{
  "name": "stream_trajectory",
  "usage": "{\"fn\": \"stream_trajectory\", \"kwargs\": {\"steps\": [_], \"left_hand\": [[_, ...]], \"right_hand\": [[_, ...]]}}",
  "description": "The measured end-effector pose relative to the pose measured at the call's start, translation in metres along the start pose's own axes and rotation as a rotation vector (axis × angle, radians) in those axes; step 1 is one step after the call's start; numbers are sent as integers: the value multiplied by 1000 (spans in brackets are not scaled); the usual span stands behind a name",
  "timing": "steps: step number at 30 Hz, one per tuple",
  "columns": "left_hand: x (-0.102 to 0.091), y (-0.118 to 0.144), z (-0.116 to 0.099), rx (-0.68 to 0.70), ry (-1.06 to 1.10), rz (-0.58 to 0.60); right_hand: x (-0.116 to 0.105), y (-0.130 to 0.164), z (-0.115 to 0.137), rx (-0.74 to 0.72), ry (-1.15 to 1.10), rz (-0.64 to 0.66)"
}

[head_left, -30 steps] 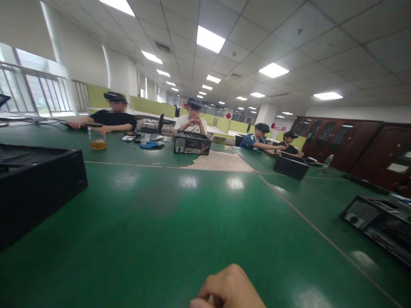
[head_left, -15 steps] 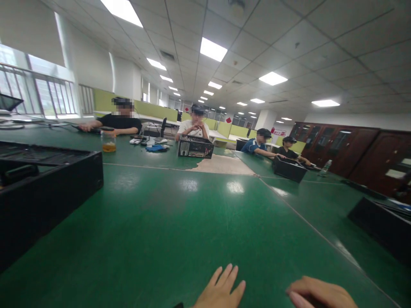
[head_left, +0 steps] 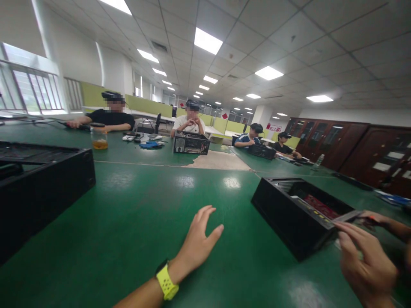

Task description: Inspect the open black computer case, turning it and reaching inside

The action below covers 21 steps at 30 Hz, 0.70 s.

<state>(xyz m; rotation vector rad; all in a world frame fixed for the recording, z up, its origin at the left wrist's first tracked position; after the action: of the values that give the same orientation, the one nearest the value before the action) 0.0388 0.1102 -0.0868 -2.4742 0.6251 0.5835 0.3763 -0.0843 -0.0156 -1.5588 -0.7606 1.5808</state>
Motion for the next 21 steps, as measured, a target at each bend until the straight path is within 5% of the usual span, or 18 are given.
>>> {"fn": "stream_trajectory", "kwargs": {"steps": [6,9,12,16,21], "left_hand": [[-68,-6,-22,112,51,-252],[-89,-11,-37,129,45,-255],[-99,-31,-64,204,28,-207],[-87,-84,-118,380,-42,-105],[-15,-145,-154,525,-443,192]], "right_hand": [[93,-27,-3,-126,-118,247],[96,-27,27,-144,-220,189],[82,-20,85,-275,-300,198],[68,0,165,-275,-321,289],[56,9,268,-393,-406,585]]}}
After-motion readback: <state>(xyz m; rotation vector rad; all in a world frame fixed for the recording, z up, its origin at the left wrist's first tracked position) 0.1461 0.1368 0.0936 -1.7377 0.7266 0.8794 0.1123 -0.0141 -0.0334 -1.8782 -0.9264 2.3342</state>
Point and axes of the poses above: each hand's wrist, its own y-axis away from the middle knuckle, its own x-axis out of the palm, z = x × y, the point moved 7 cm from there along -y, towards the middle knuckle, and after that the axes turned 7 degrees about z, right-handed, at the moved point
